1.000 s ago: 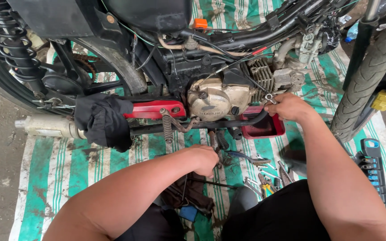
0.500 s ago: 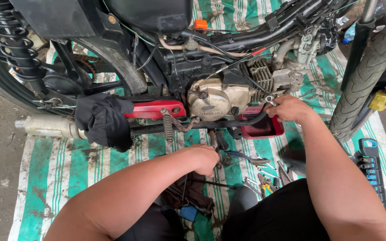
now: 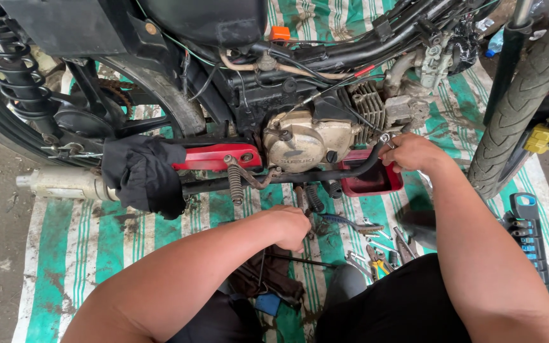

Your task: Repairing a motorcycle engine by tightening bolts with a wrench and adjusting electrical components.

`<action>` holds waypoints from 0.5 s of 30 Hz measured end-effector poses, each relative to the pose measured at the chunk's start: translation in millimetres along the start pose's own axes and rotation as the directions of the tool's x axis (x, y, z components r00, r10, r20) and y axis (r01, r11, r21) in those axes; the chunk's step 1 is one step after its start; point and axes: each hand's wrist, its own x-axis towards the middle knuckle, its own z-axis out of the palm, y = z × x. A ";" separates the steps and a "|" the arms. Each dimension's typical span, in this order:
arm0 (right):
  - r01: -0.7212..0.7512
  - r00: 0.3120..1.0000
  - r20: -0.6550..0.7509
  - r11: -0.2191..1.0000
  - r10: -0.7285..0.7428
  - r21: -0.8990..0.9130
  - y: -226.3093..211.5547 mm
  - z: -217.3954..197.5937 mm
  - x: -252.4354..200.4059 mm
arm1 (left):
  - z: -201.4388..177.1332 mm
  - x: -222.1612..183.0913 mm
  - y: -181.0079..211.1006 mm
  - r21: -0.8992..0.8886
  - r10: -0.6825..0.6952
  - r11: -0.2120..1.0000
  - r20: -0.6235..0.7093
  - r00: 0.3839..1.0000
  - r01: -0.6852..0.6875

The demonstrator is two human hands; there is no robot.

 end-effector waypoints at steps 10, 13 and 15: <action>-0.006 0.999 -0.036 0.999 0.007 0.034 8.1 0.5 1.5 | -0.8 -0.6 -0.1 -0.002 0.003 1.000 -0.005 1.000 -0.003; -0.008 0.999 -0.043 0.999 0.009 0.041 8.8 1.7 2.3 | -2.2 -2.7 0.6 -0.007 -0.001 1.000 -0.002 1.000 0.001; -0.010 0.999 -0.046 0.999 0.012 0.041 8.0 2.0 1.9 | -2.3 -2.6 1.0 -0.008 -0.003 1.000 -0.002 1.000 0.003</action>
